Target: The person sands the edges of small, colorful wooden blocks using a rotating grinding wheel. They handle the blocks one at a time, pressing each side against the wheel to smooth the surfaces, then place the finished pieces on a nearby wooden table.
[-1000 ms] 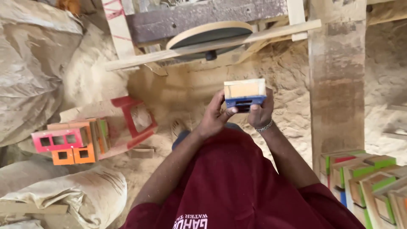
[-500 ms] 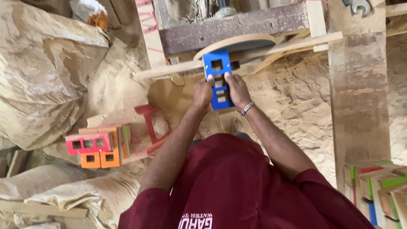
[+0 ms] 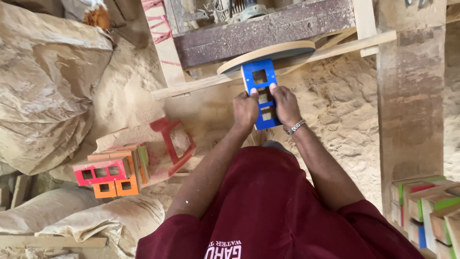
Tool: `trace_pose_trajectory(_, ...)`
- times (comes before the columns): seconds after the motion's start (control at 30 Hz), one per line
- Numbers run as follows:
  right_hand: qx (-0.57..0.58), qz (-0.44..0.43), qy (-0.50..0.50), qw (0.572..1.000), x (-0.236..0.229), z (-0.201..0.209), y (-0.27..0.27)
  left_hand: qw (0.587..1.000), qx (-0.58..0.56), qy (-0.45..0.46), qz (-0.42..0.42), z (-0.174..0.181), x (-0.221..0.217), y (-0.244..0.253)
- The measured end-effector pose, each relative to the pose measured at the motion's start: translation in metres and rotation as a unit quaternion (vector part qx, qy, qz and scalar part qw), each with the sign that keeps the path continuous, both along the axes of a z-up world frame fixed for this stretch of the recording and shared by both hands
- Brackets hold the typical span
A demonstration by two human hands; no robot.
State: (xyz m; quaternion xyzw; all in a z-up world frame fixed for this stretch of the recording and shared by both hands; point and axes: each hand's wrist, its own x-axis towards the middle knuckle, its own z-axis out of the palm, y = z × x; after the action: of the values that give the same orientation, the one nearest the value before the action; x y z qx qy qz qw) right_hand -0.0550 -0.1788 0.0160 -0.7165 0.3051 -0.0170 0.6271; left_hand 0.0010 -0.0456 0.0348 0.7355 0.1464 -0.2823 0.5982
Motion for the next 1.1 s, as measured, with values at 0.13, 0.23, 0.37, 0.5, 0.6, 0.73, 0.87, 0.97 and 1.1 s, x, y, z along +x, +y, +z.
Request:
trace_pose_trajectory(0.13, 0.027, -0.011, 0.013, 0.999, -0.002, 0.003, -0.023, 1.000, -0.013, 0.004, 0.006, 0.008, 0.002, -0.023)
trace_pose_trajectory(0.23, 0.024, -0.013, 0.017, 0.999, -0.009, 0.001, -0.041, 1.000, -0.013, 0.028, 0.002, 0.012, -0.001, -0.038)
trace_pose_trajectory(0.37, -0.027, 0.005, -0.009, 1.000, -0.015, -0.002, -0.065, 0.999, -0.018, 0.033, -0.002, 0.014, -0.005, -0.059)
trace_pose_trajectory(0.5, -0.002, -0.028, 0.011, 1.000, -0.018, 0.002, -0.083, 0.999, -0.035, 0.038, -0.006, 0.018, -0.008, -0.078)
trace_pose_trajectory(0.6, 0.009, -0.035, 0.014, 0.999, -0.021, 0.006, -0.096, 0.999, -0.033, 0.026, -0.013, 0.022, -0.011, -0.092)
trace_pose_trajectory(0.73, 0.021, -0.037, 0.019, 0.999, -0.028, 0.000, -0.125, 0.999, 0.005, 0.035, -0.038, 0.022, -0.014, -0.115)
trace_pose_trajectory(0.87, 0.028, -0.032, -0.012, 0.999, -0.037, -0.018, -0.155, 0.999, 0.029, 0.020, -0.034, 0.010, -0.023, -0.139)
trace_pose_trajectory(0.97, 0.015, -0.029, -0.038, 0.999, -0.032, -0.023, -0.170, 1.000, 0.009, 0.016, -0.024, 0.000, -0.025, -0.158)
trace_pose_trajectory(1.1, 0.007, 0.002, -0.081, 0.997, -0.047, 0.010, -0.170, 0.995, -0.075, -0.039, -0.044, -0.003, -0.035, -0.164)
